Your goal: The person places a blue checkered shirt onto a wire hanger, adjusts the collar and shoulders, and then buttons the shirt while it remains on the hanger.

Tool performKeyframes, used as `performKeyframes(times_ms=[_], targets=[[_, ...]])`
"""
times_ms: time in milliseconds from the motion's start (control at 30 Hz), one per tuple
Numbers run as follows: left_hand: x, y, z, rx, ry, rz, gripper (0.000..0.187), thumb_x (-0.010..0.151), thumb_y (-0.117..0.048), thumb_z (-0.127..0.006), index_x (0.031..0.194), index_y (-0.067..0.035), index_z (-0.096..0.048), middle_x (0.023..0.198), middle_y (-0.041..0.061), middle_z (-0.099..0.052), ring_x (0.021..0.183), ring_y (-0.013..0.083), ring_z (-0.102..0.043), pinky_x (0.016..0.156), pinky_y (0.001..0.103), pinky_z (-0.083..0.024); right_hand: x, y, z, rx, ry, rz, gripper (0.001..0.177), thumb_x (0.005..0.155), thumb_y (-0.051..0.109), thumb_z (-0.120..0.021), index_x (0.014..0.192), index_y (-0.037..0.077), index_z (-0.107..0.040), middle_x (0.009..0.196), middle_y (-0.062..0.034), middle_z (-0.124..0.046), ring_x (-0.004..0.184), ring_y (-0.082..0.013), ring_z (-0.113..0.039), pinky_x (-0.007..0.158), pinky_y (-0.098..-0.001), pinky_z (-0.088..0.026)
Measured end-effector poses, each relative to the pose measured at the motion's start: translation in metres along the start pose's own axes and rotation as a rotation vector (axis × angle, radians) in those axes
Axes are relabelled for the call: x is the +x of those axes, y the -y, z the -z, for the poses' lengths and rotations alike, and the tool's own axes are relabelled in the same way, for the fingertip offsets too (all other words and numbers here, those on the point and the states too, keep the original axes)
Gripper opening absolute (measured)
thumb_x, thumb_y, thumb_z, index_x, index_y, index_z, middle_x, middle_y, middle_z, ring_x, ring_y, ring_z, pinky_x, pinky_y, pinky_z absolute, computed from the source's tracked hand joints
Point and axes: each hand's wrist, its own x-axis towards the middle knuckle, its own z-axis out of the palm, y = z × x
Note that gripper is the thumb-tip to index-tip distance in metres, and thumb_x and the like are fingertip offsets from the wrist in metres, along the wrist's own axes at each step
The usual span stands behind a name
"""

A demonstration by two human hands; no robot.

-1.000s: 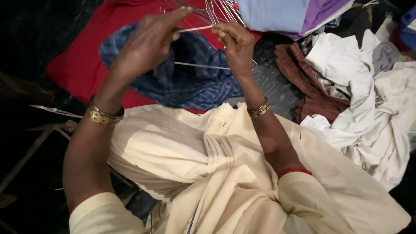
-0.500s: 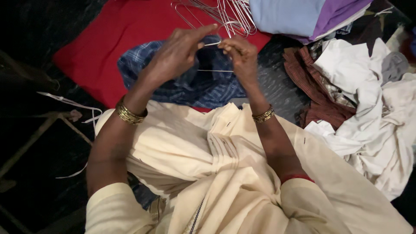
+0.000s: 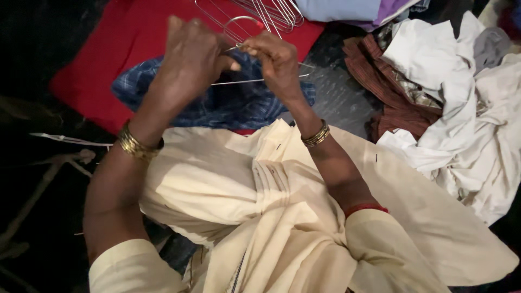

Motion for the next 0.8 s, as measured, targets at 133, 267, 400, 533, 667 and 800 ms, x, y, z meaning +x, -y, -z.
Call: performKeyframes(times_ms=[133,267,400,533,667,800], targets=[[0.002,0.014,-0.023,-0.180,-0.014,-0.075,0.017,0.084,-0.021,-0.057,0.090,-0.006,-0.062,0.065,0.010,-0.053,0.062,0.0241,-0.046,0.061,0.037,-0.037,-0.002,-0.003,0.002,-0.031,0.121,-0.157,0.012,0.080,-0.004,-0.051,0.088,-0.001,-0.060,0.075,-0.0062,-0.058,0.061,-0.0106,-0.054,0.055,-0.0213,-0.045],[-0.015,0.022,-0.024,-0.320,0.138,0.049,0.016,0.084,-0.020,-0.055,0.078,-0.007,-0.063,0.061,0.008,-0.057,0.047,0.0200,-0.048,0.052,0.035,-0.039,0.000,-0.021,0.026,0.134,0.434,-0.231,0.015,0.084,0.004,-0.048,0.094,-0.001,-0.057,0.080,-0.0047,-0.059,0.071,-0.0103,-0.056,0.066,-0.0211,-0.048],[-0.032,0.034,-0.004,-0.542,0.056,-0.015,0.014,0.088,-0.012,-0.049,0.085,-0.004,-0.061,0.078,0.006,-0.063,0.057,0.0140,-0.057,0.049,0.027,-0.042,0.003,-0.051,0.072,0.136,0.515,-0.278,0.023,0.088,0.020,-0.048,0.098,0.002,-0.059,0.090,-0.0066,-0.061,0.077,-0.0115,-0.058,0.070,-0.0238,-0.049],[-0.044,0.045,0.011,-0.694,0.023,0.034,0.015,0.090,-0.007,-0.046,0.092,-0.001,-0.060,0.085,0.009,-0.063,0.075,0.0161,-0.060,0.066,0.028,-0.048,-0.022,-0.077,0.077,0.480,0.620,-0.406,0.045,0.077,0.042,-0.049,0.100,0.005,-0.059,0.095,-0.0081,-0.061,0.086,-0.0143,-0.058,0.080,-0.0296,-0.046],[-0.046,0.054,0.011,-0.765,-0.028,0.059,0.016,0.091,-0.004,-0.044,0.093,0.001,-0.059,0.084,0.011,-0.062,0.081,0.0167,-0.062,0.073,0.026,-0.052,-0.052,-0.105,0.027,0.146,0.621,-0.443,0.052,0.073,0.040,-0.059,0.109,0.004,-0.051,0.109,-0.0134,-0.052,0.100,-0.0232,-0.050,0.084,-0.0345,-0.040],[-0.046,0.055,0.009,-0.806,-0.039,0.003,0.015,0.092,-0.003,-0.044,0.094,0.003,-0.057,0.084,0.010,-0.062,0.082,0.0177,-0.063,0.073,0.026,-0.051,-0.066,-0.128,-0.022,-0.153,0.514,-0.007,0.060,0.068,0.031,-0.072,0.108,-0.007,-0.048,0.100,-0.0225,-0.052,0.091,-0.0289,-0.051,0.077,-0.0342,-0.040]])
